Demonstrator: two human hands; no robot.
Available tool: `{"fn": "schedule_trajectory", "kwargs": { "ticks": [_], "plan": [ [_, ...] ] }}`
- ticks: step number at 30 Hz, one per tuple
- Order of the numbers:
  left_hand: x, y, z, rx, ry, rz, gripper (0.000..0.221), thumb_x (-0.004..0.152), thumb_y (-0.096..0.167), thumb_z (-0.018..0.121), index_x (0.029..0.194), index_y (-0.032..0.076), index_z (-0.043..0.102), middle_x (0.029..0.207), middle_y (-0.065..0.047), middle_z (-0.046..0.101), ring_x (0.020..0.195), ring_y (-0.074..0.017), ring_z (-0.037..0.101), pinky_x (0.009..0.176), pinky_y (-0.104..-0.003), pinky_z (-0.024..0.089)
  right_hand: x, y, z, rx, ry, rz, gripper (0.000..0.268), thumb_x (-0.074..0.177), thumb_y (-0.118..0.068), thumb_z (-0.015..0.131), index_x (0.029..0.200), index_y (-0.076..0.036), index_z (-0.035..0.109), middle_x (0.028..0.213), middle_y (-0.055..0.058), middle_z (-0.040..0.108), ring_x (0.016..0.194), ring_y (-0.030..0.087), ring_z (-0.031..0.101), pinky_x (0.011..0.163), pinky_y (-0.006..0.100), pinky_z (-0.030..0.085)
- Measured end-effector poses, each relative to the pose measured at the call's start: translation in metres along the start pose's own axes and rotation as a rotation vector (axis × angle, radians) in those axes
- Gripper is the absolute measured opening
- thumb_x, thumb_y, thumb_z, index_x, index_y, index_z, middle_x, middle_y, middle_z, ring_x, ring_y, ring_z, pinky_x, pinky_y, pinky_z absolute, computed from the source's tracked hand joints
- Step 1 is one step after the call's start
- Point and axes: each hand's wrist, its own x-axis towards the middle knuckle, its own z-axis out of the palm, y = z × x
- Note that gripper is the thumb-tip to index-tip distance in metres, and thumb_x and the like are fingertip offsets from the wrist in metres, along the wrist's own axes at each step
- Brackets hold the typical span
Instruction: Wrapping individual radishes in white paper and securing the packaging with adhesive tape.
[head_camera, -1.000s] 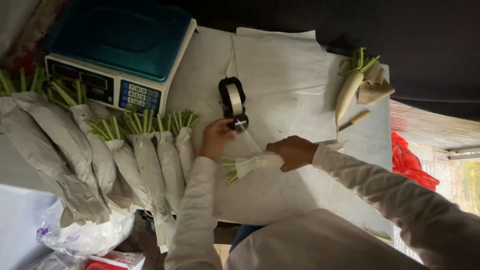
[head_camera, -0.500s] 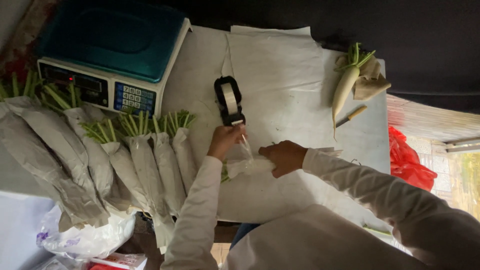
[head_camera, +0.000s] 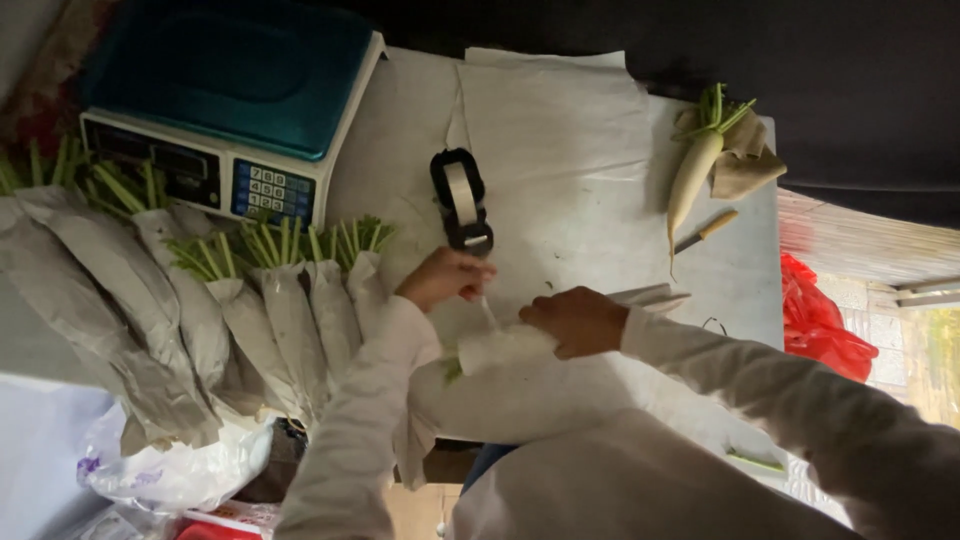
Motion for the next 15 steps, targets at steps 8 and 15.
{"fn": "schedule_trajectory", "kwargs": {
  "ticks": [8,15],
  "plan": [
    [-0.063,0.105,0.004,0.247,-0.213,0.108,0.034,0.089,0.004,0.073,0.12,-0.011,0.07,0.086,-0.023,0.077,0.072,-0.0258,0.077,0.069,-0.041,0.067,-0.043,-0.036,-0.033,-0.152,0.059,-0.092,0.053,0.08,-0.008,0.073,0.128,-0.007,0.049,0.1,0.013,0.063,0.085,0.032,0.068,0.071,0.048,0.058],
    [-0.08,0.101,0.009,0.005,-0.328,0.243,0.041,0.088,-0.005,0.074,0.129,-0.006,0.068,0.087,-0.029,0.076,0.077,-0.0325,0.078,0.072,-0.049,0.067,-0.086,-0.054,-0.062,-0.31,0.37,-0.278,0.054,0.076,-0.019,0.08,0.122,-0.008,0.052,0.1,0.013,0.06,0.083,0.031,0.067,0.064,0.043,0.057]
  ]
}}
